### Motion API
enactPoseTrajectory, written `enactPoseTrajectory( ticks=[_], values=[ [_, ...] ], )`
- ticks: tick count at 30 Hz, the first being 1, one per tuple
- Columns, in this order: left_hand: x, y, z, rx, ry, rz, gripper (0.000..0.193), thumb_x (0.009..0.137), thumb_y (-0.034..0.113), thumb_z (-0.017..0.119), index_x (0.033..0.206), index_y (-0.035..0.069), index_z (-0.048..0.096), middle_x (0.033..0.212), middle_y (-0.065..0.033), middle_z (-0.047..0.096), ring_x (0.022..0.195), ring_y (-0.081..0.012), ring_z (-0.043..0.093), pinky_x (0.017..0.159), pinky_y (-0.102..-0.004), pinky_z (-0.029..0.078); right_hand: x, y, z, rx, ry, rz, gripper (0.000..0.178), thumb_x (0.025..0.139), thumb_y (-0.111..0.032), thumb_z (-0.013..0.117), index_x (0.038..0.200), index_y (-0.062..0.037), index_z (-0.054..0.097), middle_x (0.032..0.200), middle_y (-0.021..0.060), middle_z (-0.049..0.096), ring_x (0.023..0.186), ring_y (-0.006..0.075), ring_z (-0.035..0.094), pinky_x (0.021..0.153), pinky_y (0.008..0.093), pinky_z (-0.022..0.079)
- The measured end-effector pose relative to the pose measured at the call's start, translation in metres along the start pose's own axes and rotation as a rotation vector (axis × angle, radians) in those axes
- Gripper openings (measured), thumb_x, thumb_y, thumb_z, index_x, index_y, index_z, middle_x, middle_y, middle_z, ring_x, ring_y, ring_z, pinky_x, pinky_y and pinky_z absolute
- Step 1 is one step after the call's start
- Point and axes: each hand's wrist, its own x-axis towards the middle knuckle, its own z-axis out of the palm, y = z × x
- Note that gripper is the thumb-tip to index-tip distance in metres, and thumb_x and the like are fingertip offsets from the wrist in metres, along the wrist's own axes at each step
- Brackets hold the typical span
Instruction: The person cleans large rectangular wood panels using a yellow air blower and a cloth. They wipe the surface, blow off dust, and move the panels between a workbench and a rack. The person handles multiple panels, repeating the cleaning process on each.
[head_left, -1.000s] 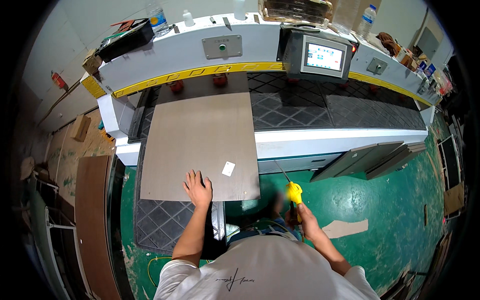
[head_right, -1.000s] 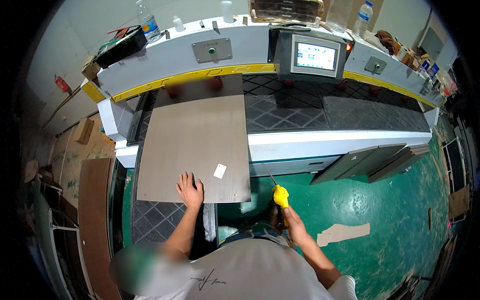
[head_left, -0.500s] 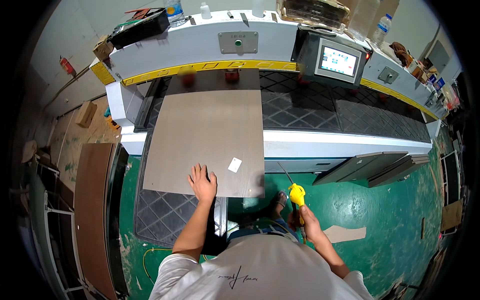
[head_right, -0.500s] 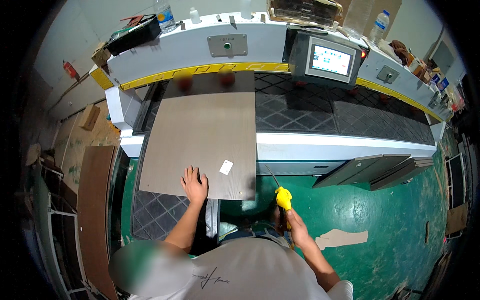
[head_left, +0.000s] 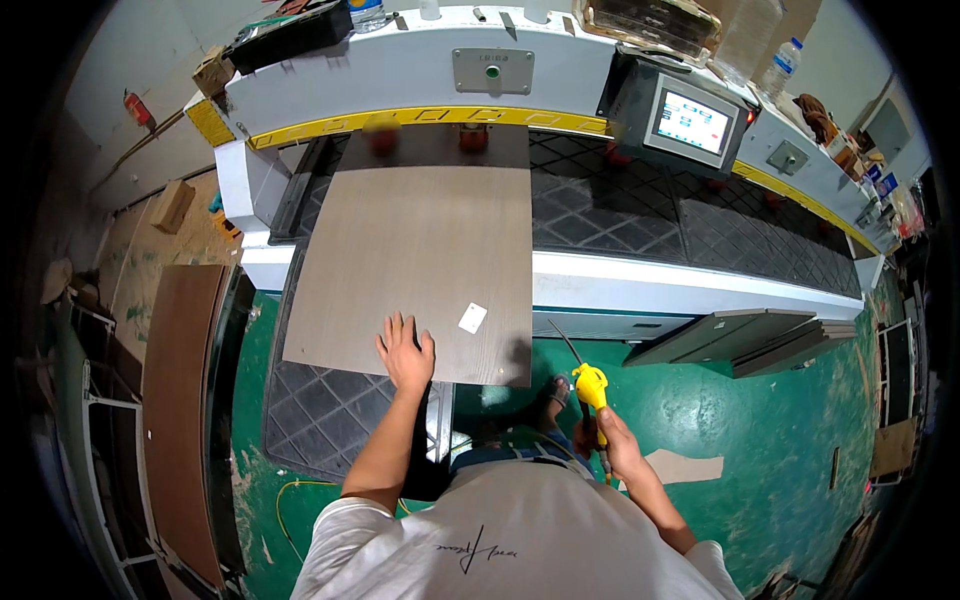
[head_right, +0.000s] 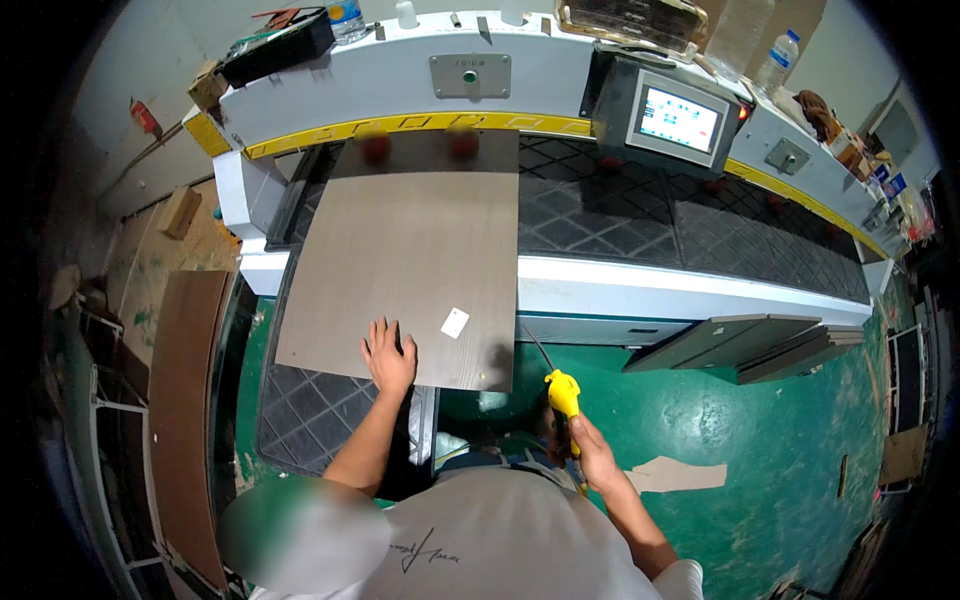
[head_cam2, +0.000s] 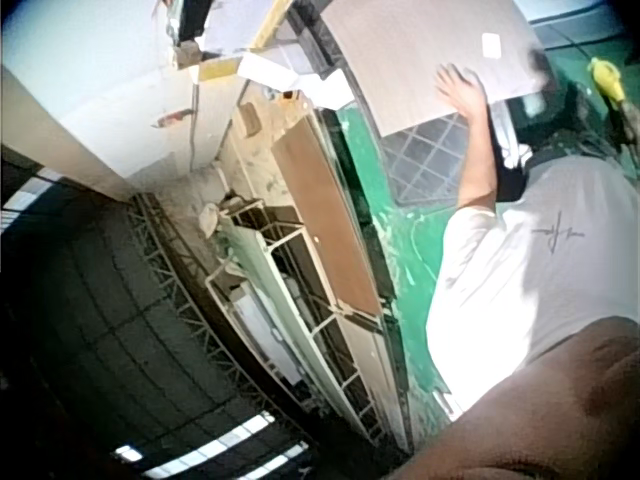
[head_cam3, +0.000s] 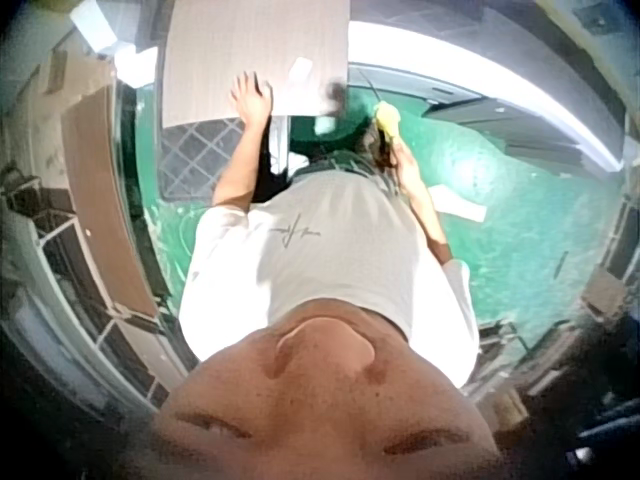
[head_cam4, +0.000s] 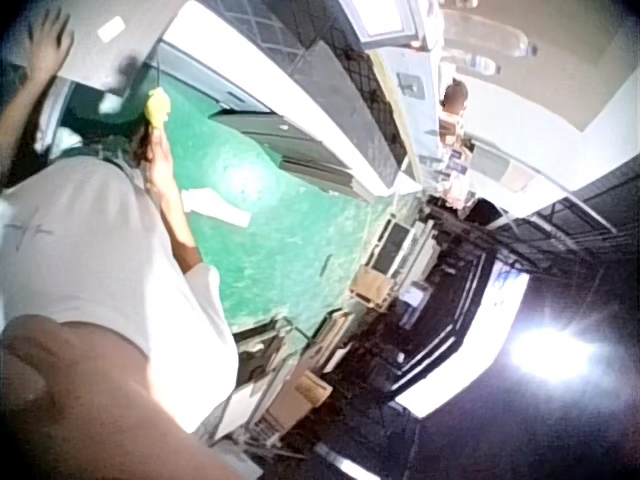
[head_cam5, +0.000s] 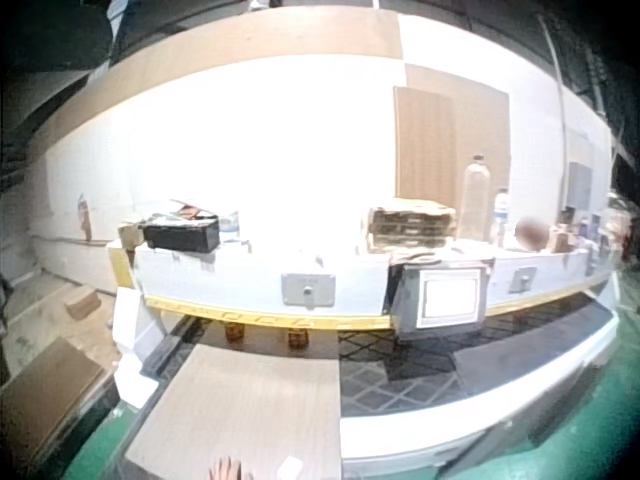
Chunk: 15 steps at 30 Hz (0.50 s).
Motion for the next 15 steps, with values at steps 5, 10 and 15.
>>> enactPoseTrajectory(
  ticks=[5,10,15],
  values=[
    [0.001,0.002,-0.001,-0.009,0.0,-0.007,0.047,0.094,0.031,0.059,0.134,0.006,0.062,0.153,-0.0155,0.049,0.149,-0.0336,0.035,0.123,-0.0569,0.017,-0.001,0.0,-0.001,-0.034,0.008,0.036,0.051,0.109,-0.053,0.038,0.119,-0.0051,0.051,0.083,0.0083,0.058,0.068,0.0178,0.057,0.058,0.0299,0.046],
    [0.001,0.001,0.0,-0.006,0.0,-0.021,0.047,0.094,0.03,0.059,0.134,0.005,0.062,0.153,-0.0149,0.05,0.149,-0.0333,0.035,0.123,-0.0565,0.017,0.001,0.002,-0.004,-0.066,-0.052,0.053,0.05,0.109,-0.051,0.038,0.115,-0.0035,0.051,0.081,0.0092,0.059,0.068,0.0178,0.057,0.059,0.0296,0.046],
    [0.002,0.002,-0.002,0.01,-0.005,-0.02,0.05,0.094,0.03,0.059,0.137,0.004,0.059,0.153,-0.0153,0.05,0.148,-0.033,0.036,0.123,-0.055,0.018,0.002,0.016,-0.021,-0.053,-0.277,0.092,0.044,0.111,-0.043,0.037,0.112,-0.0029,0.054,0.079,0.0071,0.06,0.07,0.0158,0.059,0.064,0.0285,0.049]
  ],
)
